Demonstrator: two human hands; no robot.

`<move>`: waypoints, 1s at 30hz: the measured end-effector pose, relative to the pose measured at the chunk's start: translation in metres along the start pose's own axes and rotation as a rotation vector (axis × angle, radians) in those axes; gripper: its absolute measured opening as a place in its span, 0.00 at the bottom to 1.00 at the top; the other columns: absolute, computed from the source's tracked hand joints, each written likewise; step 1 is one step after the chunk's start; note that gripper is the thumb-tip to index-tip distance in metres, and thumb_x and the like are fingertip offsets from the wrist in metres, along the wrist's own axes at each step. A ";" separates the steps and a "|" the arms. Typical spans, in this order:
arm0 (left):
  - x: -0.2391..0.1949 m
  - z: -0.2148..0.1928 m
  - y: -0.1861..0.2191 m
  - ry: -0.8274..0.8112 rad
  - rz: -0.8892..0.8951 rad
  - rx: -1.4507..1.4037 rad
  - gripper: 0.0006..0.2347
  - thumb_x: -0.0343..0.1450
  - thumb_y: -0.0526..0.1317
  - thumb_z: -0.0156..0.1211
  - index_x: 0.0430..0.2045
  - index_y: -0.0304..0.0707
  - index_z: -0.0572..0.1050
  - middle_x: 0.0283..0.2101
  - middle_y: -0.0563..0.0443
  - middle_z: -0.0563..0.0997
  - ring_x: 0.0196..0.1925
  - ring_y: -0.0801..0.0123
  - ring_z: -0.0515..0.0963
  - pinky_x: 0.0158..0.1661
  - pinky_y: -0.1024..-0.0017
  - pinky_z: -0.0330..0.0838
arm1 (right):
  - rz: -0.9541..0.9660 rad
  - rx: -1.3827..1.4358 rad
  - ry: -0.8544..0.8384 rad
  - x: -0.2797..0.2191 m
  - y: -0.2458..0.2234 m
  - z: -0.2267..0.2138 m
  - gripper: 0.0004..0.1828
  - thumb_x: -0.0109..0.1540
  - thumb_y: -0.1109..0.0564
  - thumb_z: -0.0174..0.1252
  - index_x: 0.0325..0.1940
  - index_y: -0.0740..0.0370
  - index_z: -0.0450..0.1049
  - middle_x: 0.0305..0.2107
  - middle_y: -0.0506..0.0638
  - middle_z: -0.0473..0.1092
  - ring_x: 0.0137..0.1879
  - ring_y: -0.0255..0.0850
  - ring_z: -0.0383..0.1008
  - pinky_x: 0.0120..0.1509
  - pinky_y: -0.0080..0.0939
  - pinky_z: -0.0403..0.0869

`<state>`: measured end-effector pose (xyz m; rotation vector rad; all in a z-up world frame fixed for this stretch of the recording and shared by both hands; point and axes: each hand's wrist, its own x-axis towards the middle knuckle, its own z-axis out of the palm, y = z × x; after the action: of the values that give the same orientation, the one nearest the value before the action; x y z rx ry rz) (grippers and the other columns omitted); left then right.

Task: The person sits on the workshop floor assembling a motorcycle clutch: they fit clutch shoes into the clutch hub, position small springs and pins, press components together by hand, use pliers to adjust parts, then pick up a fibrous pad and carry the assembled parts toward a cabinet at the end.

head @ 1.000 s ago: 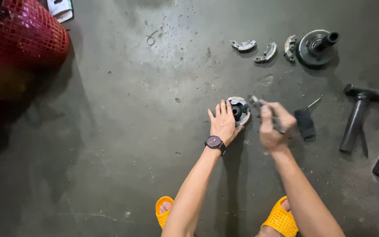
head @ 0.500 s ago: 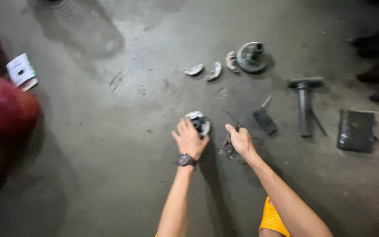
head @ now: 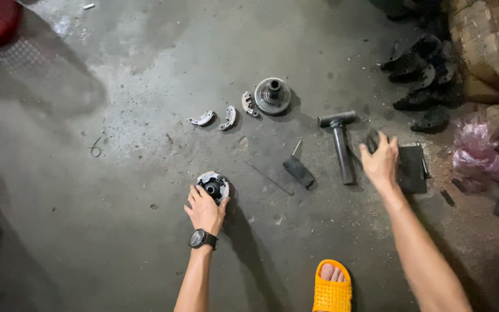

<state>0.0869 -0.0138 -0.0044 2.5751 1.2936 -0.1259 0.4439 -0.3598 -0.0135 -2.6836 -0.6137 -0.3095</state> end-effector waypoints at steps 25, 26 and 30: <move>0.003 -0.009 0.003 -0.010 -0.009 -0.025 0.43 0.60 0.55 0.74 0.61 0.20 0.61 0.68 0.33 0.62 0.68 0.46 0.64 0.60 0.48 0.63 | -0.388 0.135 -0.424 -0.051 -0.172 0.024 0.26 0.56 0.48 0.67 0.51 0.67 0.74 0.40 0.58 0.73 0.45 0.51 0.76 0.48 0.54 0.76; 0.001 -0.010 0.002 -0.010 0.000 -0.012 0.43 0.60 0.56 0.74 0.62 0.21 0.61 0.68 0.32 0.61 0.68 0.46 0.64 0.60 0.47 0.63 | -0.298 0.170 -0.414 -0.050 -0.174 0.013 0.25 0.57 0.48 0.65 0.52 0.68 0.75 0.38 0.60 0.73 0.44 0.50 0.76 0.47 0.54 0.77; 0.002 -0.012 0.004 -0.008 0.010 -0.028 0.43 0.61 0.55 0.74 0.61 0.20 0.60 0.68 0.33 0.62 0.67 0.46 0.64 0.59 0.48 0.64 | -0.123 0.304 -0.248 -0.031 -0.115 -0.006 0.15 0.63 0.52 0.57 0.45 0.66 0.78 0.38 0.59 0.75 0.44 0.48 0.75 0.46 0.52 0.77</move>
<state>0.0914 -0.0113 0.0079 2.5552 1.2707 -0.1149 0.3633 -0.2777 0.0182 -2.4114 -0.8280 0.0832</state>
